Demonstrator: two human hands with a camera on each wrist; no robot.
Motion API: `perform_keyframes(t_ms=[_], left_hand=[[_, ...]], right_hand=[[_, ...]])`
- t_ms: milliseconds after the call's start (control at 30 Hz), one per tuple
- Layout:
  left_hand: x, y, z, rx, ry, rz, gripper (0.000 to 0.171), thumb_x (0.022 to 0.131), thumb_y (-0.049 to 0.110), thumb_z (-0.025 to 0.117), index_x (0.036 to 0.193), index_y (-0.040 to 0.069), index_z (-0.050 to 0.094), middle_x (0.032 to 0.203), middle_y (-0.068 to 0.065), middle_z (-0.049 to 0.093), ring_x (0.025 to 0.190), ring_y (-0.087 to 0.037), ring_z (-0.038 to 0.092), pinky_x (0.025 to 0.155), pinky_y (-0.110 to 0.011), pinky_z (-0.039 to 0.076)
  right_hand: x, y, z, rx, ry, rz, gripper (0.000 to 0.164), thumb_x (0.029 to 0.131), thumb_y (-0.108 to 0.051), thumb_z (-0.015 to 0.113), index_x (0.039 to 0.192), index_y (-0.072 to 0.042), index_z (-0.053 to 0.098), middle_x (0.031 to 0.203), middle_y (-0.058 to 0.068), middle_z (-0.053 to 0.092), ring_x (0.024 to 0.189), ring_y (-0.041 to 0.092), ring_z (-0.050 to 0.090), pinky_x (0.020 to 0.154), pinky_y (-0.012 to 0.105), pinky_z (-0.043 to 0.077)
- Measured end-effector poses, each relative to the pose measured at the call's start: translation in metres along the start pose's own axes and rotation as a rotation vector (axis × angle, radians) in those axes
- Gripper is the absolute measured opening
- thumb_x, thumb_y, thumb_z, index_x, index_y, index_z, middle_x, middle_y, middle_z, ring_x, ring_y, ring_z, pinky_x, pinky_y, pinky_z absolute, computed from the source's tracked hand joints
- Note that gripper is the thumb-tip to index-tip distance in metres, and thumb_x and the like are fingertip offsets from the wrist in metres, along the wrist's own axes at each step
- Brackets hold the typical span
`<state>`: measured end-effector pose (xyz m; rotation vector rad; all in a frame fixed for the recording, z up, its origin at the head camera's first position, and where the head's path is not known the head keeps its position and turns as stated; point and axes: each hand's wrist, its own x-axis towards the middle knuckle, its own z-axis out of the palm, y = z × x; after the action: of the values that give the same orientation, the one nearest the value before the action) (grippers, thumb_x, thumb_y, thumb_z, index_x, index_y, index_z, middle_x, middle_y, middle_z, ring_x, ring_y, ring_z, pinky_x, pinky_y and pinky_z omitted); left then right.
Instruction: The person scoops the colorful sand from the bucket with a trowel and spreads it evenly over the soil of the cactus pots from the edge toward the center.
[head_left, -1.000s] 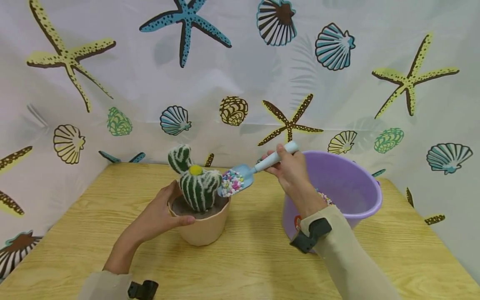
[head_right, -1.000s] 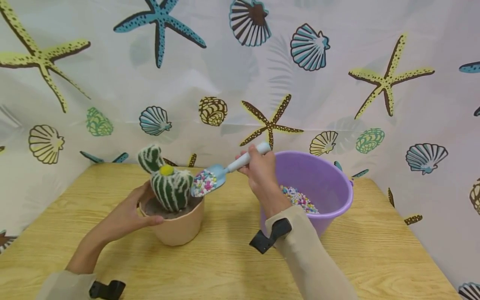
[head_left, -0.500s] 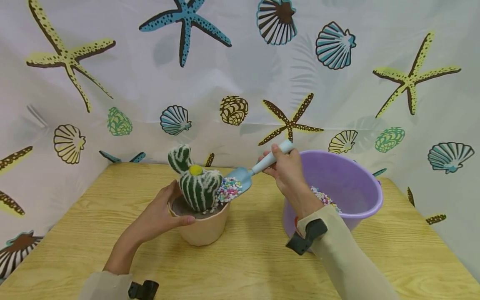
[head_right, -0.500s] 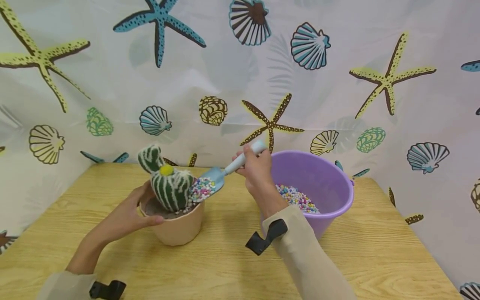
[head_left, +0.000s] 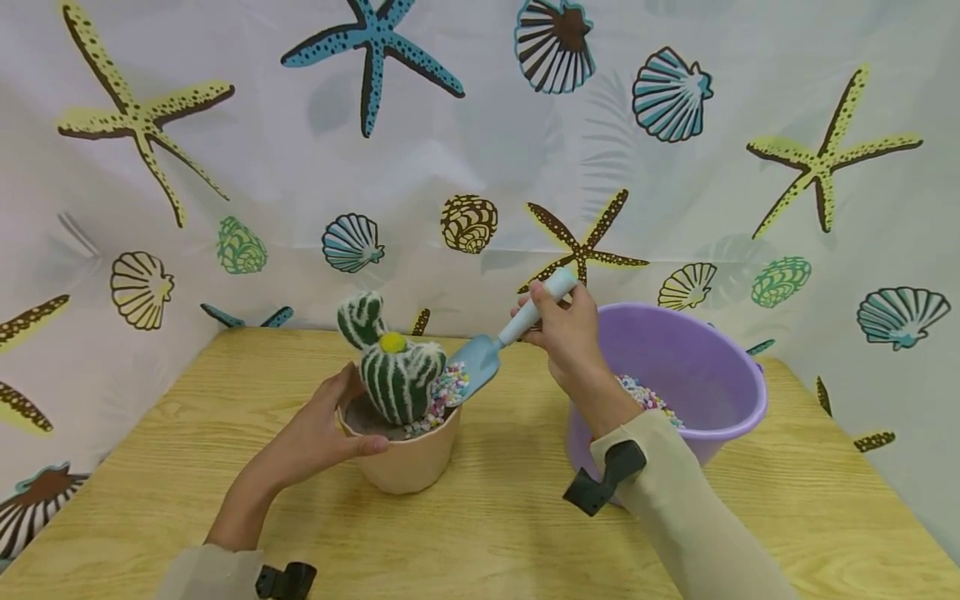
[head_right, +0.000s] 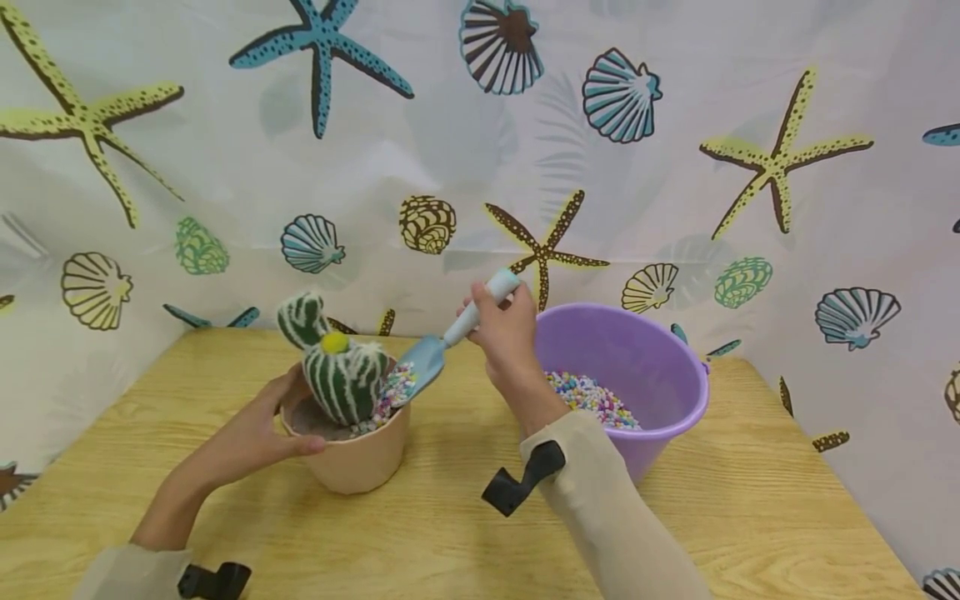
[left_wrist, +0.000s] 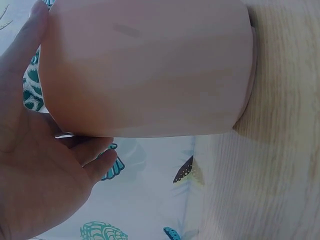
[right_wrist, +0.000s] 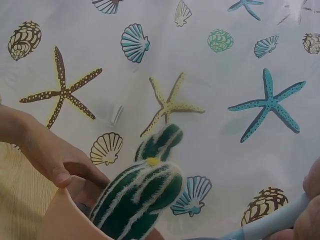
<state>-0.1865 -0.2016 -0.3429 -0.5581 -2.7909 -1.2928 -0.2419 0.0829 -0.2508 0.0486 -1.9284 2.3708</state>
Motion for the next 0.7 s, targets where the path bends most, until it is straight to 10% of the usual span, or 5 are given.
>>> perform_keyframes(t_ms=[300,700], left_hand=[[0.0,-0.001,-0.001,0.001,-0.01,0.0,0.113,0.077,0.038,0.078,0.152,-0.001,0.004,0.155,-0.029,0.014,0.141,-0.048,0.012,0.106,-0.069,0.019],[0.0,-0.001,-0.001,-0.011,-0.017,0.004,0.112,0.077,0.036,0.078,0.153,0.001,0.004,0.155,-0.028,0.015,0.142,-0.048,0.011,0.105,-0.07,0.018]], right_hand=[[0.003,-0.006,0.004,-0.037,0.034,-0.09,0.022,0.098,-0.014,0.053,0.115,-0.004,0.046,0.102,0.019,0.06,0.085,0.02,0.066,0.076,0.037,0.057],[-0.001,-0.003,0.011,-0.082,0.003,-0.125,0.026,0.098,-0.012,0.054,0.121,-0.002,0.046,0.107,0.018,0.061,0.097,0.03,0.066,0.074,0.038,0.056]])
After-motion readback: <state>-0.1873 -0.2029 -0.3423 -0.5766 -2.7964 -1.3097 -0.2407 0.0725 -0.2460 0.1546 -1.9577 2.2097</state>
